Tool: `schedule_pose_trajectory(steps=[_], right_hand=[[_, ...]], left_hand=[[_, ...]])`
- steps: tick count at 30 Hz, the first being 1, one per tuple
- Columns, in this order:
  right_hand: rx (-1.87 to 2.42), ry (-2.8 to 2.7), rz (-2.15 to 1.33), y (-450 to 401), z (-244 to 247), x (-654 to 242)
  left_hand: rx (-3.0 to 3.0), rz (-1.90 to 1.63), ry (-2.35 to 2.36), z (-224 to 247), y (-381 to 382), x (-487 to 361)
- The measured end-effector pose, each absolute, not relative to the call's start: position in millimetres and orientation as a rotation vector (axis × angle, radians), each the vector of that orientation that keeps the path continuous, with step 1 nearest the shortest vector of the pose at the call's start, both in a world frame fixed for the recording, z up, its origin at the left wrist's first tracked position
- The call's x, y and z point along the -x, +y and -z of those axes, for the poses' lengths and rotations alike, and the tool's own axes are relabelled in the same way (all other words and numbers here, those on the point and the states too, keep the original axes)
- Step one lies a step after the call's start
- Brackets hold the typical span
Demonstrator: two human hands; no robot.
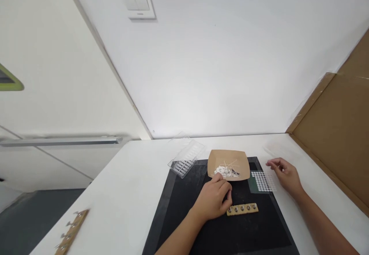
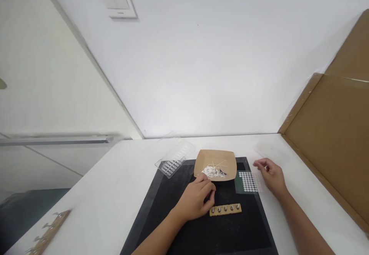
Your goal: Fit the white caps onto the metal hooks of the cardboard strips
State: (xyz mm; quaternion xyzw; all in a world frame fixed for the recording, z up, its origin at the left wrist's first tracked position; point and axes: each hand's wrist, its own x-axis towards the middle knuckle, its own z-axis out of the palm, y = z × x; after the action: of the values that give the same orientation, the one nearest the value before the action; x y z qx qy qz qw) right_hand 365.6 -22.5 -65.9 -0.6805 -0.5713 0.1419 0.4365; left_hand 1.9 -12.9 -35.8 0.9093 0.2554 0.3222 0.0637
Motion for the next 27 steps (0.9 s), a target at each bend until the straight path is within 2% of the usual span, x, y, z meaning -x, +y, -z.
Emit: schedule_pose_trajectory(steps=[5,10,16,22,27], right_hand=[[1.825,-1.154,-0.099,-25.4,59.5,-389.9],[1.837,-1.098,-0.024,-26.2,55.5,-407.0],[1.87,-1.174,-0.016,-23.5,61.5,-411.6],[2.147,-1.42,0.207,-24.0,69.0,-415.9],[2.19,-1.625,0.205,-27.6,77.0,-416.8]], left_hand=[[-2.718,-0.995,0.822,31.2,-9.3,1.6],[-2.687,-1.014,0.818,32.5,-8.0,2.5],[-2.662,-0.992,0.85,36.1,-6.4,3.8],[-2.64,-1.004,0.905,39.2,-4.5,5.2],[-2.606,-1.086,0.96,40.2,-0.9,6.6]])
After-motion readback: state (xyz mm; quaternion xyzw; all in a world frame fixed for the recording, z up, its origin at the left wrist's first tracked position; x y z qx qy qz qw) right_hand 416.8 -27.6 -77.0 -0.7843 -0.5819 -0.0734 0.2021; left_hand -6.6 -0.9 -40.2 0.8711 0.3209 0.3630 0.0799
